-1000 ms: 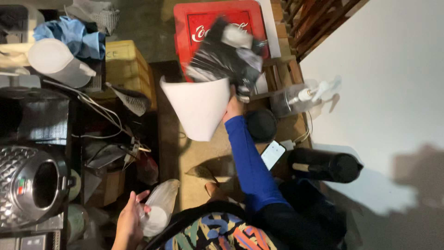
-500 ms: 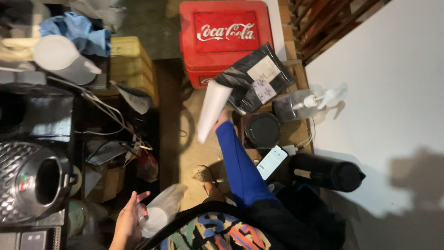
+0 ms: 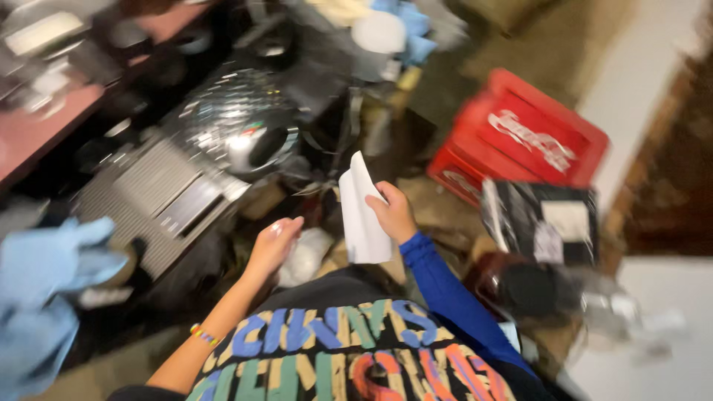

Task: The person unpacks a stack of clear plastic cups and applies round branded stickers to each cup one by one. They peel stickers from a sheet, smooth them onto the cup surface, and place the labeled cups aside on the counter.

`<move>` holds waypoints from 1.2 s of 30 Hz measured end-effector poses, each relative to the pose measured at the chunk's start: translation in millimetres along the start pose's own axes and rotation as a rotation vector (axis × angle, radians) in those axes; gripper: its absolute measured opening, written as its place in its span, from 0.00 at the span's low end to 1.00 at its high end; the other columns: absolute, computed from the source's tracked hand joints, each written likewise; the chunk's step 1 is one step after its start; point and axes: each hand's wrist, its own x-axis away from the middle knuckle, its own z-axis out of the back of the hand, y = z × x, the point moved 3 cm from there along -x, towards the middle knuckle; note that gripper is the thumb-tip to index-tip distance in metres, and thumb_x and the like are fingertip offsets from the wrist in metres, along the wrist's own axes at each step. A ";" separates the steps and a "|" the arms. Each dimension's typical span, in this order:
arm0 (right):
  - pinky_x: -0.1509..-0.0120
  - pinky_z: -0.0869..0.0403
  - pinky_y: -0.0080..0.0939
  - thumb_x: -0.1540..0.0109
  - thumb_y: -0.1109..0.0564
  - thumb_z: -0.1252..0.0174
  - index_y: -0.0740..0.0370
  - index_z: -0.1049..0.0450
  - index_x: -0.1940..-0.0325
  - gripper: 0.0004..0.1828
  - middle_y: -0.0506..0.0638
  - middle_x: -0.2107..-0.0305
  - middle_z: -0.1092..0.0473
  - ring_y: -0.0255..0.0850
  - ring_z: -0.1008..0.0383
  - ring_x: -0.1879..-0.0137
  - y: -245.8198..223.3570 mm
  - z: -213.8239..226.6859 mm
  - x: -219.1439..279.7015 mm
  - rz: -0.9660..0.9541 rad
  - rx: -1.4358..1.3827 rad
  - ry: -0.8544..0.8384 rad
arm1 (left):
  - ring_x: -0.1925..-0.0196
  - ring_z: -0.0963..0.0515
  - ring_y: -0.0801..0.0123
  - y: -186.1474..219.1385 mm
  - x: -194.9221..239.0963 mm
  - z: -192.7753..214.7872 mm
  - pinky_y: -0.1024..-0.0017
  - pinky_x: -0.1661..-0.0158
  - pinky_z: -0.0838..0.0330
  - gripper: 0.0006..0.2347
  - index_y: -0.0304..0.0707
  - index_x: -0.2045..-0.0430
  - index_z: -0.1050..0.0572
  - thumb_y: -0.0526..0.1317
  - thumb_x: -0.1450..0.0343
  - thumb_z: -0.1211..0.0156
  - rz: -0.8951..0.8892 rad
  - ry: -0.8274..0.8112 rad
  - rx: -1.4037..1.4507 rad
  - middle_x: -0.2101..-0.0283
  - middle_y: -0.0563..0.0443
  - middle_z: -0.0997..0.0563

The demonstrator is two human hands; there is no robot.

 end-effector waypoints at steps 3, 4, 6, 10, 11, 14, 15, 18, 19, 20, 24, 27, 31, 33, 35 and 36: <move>0.57 0.25 0.44 0.38 0.59 0.38 0.63 0.24 0.58 0.07 0.53 0.68 0.26 0.45 0.23 0.62 -51.2 -26.9 1.1 0.232 0.425 -0.220 | 0.81 0.40 0.82 8.6 13.3 3.9 0.78 0.79 0.49 0.15 0.39 0.81 0.28 0.46 0.27 0.37 -0.052 0.094 0.014 0.83 0.64 0.34; 0.58 0.26 0.45 0.38 0.59 0.38 0.62 0.23 0.58 0.06 0.55 0.68 0.28 0.48 0.24 0.62 -67.7 -37.9 4.1 0.305 0.495 -0.314 | 0.80 0.39 0.83 10.4 21.5 3.3 0.78 0.79 0.47 0.14 0.38 0.81 0.27 0.45 0.27 0.36 -0.111 0.102 0.033 0.82 0.63 0.33; 0.60 0.27 0.46 0.40 0.60 0.38 0.59 0.21 0.55 0.09 0.55 0.69 0.29 0.51 0.25 0.63 -98.5 -62.2 6.1 0.424 0.589 -0.453 | 0.78 0.36 0.84 19.7 32.3 1.1 0.79 0.77 0.43 0.14 0.37 0.81 0.26 0.44 0.26 0.35 -0.242 0.128 0.066 0.80 0.63 0.30; 0.61 0.26 0.46 0.44 0.61 0.38 0.53 0.22 0.45 0.22 0.52 0.63 0.29 0.49 0.25 0.63 -136.3 -105.2 19.9 0.731 0.675 -0.631 | 0.76 0.30 0.82 22.1 60.4 13.0 0.79 0.73 0.35 0.10 0.35 0.73 0.22 0.43 0.26 0.38 -0.298 0.248 0.182 0.77 0.58 0.24; 0.60 0.26 0.46 0.45 0.62 0.38 0.52 0.23 0.43 0.25 0.52 0.60 0.30 0.50 0.25 0.61 -140.8 -113.9 25.2 0.847 0.684 -0.673 | 0.76 0.27 0.80 20.2 66.2 18.7 0.78 0.73 0.32 0.10 0.34 0.72 0.22 0.43 0.26 0.38 -0.273 0.270 0.266 0.76 0.56 0.22; 0.59 0.26 0.46 0.47 0.64 0.38 0.51 0.25 0.40 0.29 0.52 0.56 0.30 0.49 0.25 0.60 -144.1 -139.2 36.3 0.941 0.696 -0.755 | 0.71 0.20 0.77 17.0 89.7 36.1 0.78 0.66 0.26 0.09 0.32 0.69 0.22 0.41 0.28 0.37 -0.302 0.331 0.297 0.73 0.51 0.18; 0.58 0.27 0.46 0.47 0.64 0.38 0.52 0.25 0.40 0.30 0.52 0.56 0.30 0.49 0.24 0.59 -145.2 -146.5 40.5 0.963 0.690 -0.761 | 0.69 0.17 0.76 16.9 96.2 43.2 0.78 0.64 0.24 0.08 0.31 0.68 0.22 0.40 0.28 0.37 -0.329 0.345 0.267 0.71 0.50 0.16; 0.58 0.27 0.46 0.47 0.65 0.38 0.53 0.26 0.40 0.30 0.52 0.56 0.29 0.48 0.24 0.59 -145.9 -167.5 57.4 1.008 0.673 -0.794 | 0.67 0.17 0.77 2.6 119.5 60.1 0.78 0.62 0.24 0.08 0.30 0.67 0.23 0.38 0.29 0.35 -0.296 0.399 0.285 0.68 0.50 0.16; 0.58 0.27 0.46 0.46 0.64 0.38 0.53 0.26 0.40 0.29 0.51 0.56 0.29 0.48 0.24 0.59 -146.2 -175.7 64.4 1.014 0.668 -0.819 | 0.69 0.20 0.76 -6.1 129.1 65.2 0.76 0.65 0.26 0.08 0.29 0.66 0.24 0.38 0.29 0.35 -0.248 0.420 0.283 0.69 0.48 0.16; 0.58 0.26 0.47 0.46 0.64 0.38 0.53 0.26 0.41 0.28 0.51 0.55 0.29 0.48 0.25 0.60 -147.6 -183.4 72.7 1.020 0.663 -0.844 | 0.70 0.22 0.74 -14.4 138.6 71.5 0.74 0.68 0.29 0.09 0.28 0.66 0.26 0.37 0.29 0.35 -0.199 0.440 0.281 0.69 0.47 0.16; 0.61 0.26 0.45 0.46 0.60 0.35 0.54 0.25 0.38 0.30 0.52 0.58 0.28 0.48 0.25 0.64 -166.3 -220.8 93.0 0.904 0.580 -1.010 | 0.65 0.22 0.75 -19.7 168.6 111.2 0.76 0.65 0.29 0.09 0.25 0.60 0.21 0.31 0.32 0.37 -0.294 0.455 0.331 0.65 0.49 0.18; 0.59 0.24 0.42 0.43 0.56 0.31 0.56 0.26 0.38 0.28 0.51 0.58 0.29 0.47 0.24 0.63 -179.7 -241.1 111.8 0.724 0.394 -1.142 | 0.63 0.18 0.76 -25.7 202.7 132.9 0.76 0.62 0.22 0.09 0.30 0.60 0.23 0.33 0.32 0.39 -0.260 0.451 0.328 0.64 0.51 0.16; 0.46 0.26 0.44 0.43 0.60 0.33 0.57 0.25 0.40 0.26 0.51 0.53 0.28 0.49 0.25 0.51 -202.3 -289.9 116.5 0.909 0.362 -1.063 | 0.63 0.19 0.77 -15.9 251.9 155.0 0.74 0.61 0.24 0.10 0.31 0.59 0.20 0.35 0.32 0.38 -0.253 0.547 -0.021 0.65 0.51 0.14; 0.40 0.30 0.47 0.45 0.62 0.35 0.57 0.25 0.41 0.26 0.53 0.50 0.28 0.50 0.27 0.45 -211.9 -313.9 122.3 1.037 0.372 -1.020 | 0.64 0.18 0.78 -8.5 270.7 166.7 0.74 0.60 0.23 0.11 0.32 0.58 0.20 0.36 0.32 0.39 -0.229 0.552 -0.101 0.65 0.51 0.14; 0.35 0.35 0.49 0.45 0.64 0.37 0.57 0.25 0.43 0.25 0.53 0.47 0.27 0.50 0.28 0.40 -219.5 -336.7 130.2 1.125 0.351 -1.025 | 0.63 0.18 0.78 -1.2 289.9 177.4 0.73 0.59 0.23 0.10 0.31 0.60 0.19 0.35 0.32 0.38 -0.287 0.515 -0.088 0.65 0.50 0.13; 0.36 0.36 0.49 0.46 0.64 0.37 0.57 0.25 0.45 0.24 0.53 0.48 0.27 0.51 0.28 0.39 -221.3 -349.5 131.6 1.122 0.340 -1.076 | 0.63 0.18 0.78 1.2 298.5 182.5 0.73 0.58 0.23 0.10 0.31 0.60 0.19 0.35 0.33 0.38 -0.317 0.497 -0.082 0.65 0.49 0.13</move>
